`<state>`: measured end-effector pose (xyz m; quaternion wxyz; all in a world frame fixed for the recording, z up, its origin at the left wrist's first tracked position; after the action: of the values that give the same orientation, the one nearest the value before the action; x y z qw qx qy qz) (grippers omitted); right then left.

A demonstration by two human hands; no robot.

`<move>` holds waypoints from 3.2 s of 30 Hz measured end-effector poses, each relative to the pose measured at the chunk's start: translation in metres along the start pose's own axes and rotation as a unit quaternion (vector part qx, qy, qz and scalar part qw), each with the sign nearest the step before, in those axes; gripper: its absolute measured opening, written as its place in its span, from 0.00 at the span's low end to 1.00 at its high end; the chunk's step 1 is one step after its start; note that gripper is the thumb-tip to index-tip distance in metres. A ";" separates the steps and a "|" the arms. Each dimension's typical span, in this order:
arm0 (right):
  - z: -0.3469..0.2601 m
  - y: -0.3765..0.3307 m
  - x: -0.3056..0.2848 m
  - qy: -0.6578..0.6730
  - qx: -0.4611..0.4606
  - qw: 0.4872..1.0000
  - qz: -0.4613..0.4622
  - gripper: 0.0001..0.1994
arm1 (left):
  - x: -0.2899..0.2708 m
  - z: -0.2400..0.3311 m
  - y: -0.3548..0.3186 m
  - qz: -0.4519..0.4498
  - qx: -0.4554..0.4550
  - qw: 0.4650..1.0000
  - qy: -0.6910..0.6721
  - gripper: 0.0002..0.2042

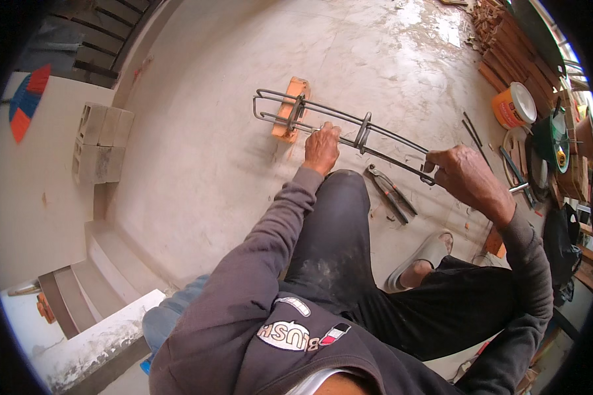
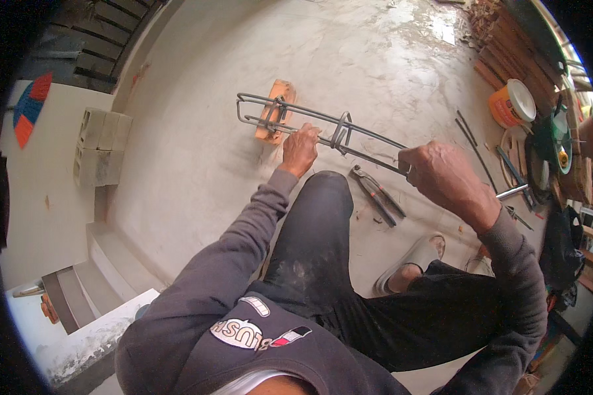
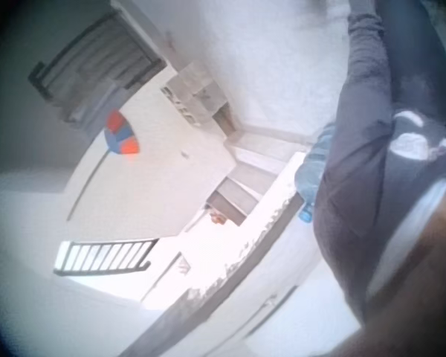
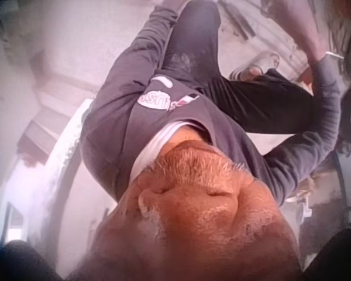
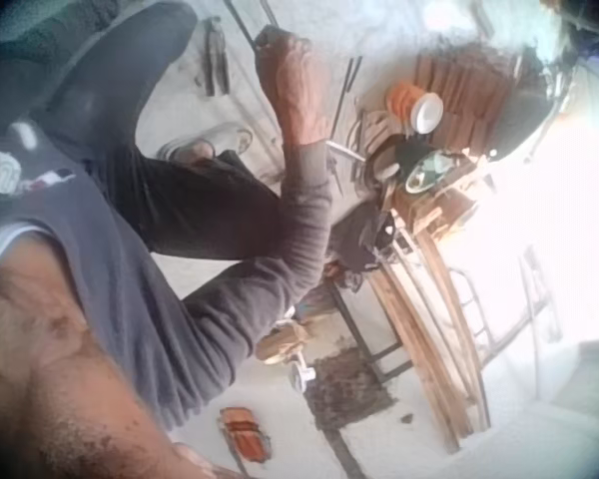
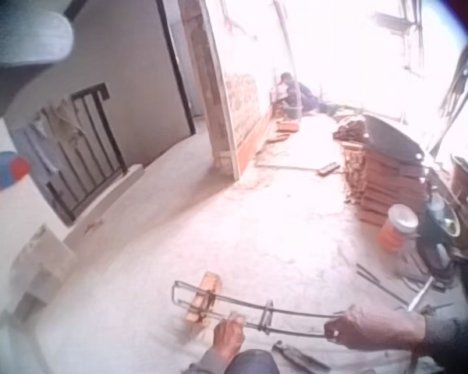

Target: The person sits on the floor and assembles a metal frame by inserting rods and securing them with wire. They use pliers to twist and tighten the wire around the frame joints.

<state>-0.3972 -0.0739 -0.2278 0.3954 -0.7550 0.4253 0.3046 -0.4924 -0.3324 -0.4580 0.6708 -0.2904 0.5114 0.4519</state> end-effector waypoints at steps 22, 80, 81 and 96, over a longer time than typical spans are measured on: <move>0.050 0.029 0.062 0.027 0.051 0.998 0.029 0.11 | -0.034 -0.003 0.016 0.003 0.113 0.994 0.008 0.06; 0.091 0.080 0.117 0.273 0.117 0.955 0.004 0.07 | -0.067 -0.056 -0.034 0.220 -0.250 0.829 -0.448 0.15; 0.092 0.081 0.117 0.273 0.116 0.955 0.001 0.07 | -0.063 -0.061 -0.030 0.199 -0.255 0.799 -0.507 0.14; 0.093 0.085 0.109 0.244 0.164 0.955 -0.046 0.07 | -0.046 -0.090 -0.009 0.069 -0.231 0.714 -0.657 0.14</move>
<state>-0.4346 -0.0658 -0.3904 0.4117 -0.7495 0.5181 0.0186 -0.5254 -0.4267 -0.4429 0.7171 -0.0300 -0.1598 0.6777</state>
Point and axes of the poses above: each hand's wrist, its own y-axis towards the middle knuckle, its own x-axis out of the palm, z = x × y, the point moved 1 cm from there along y, towards the middle knuckle, and after that the axes turned 8 degrees about y, right-handed, at the moved point
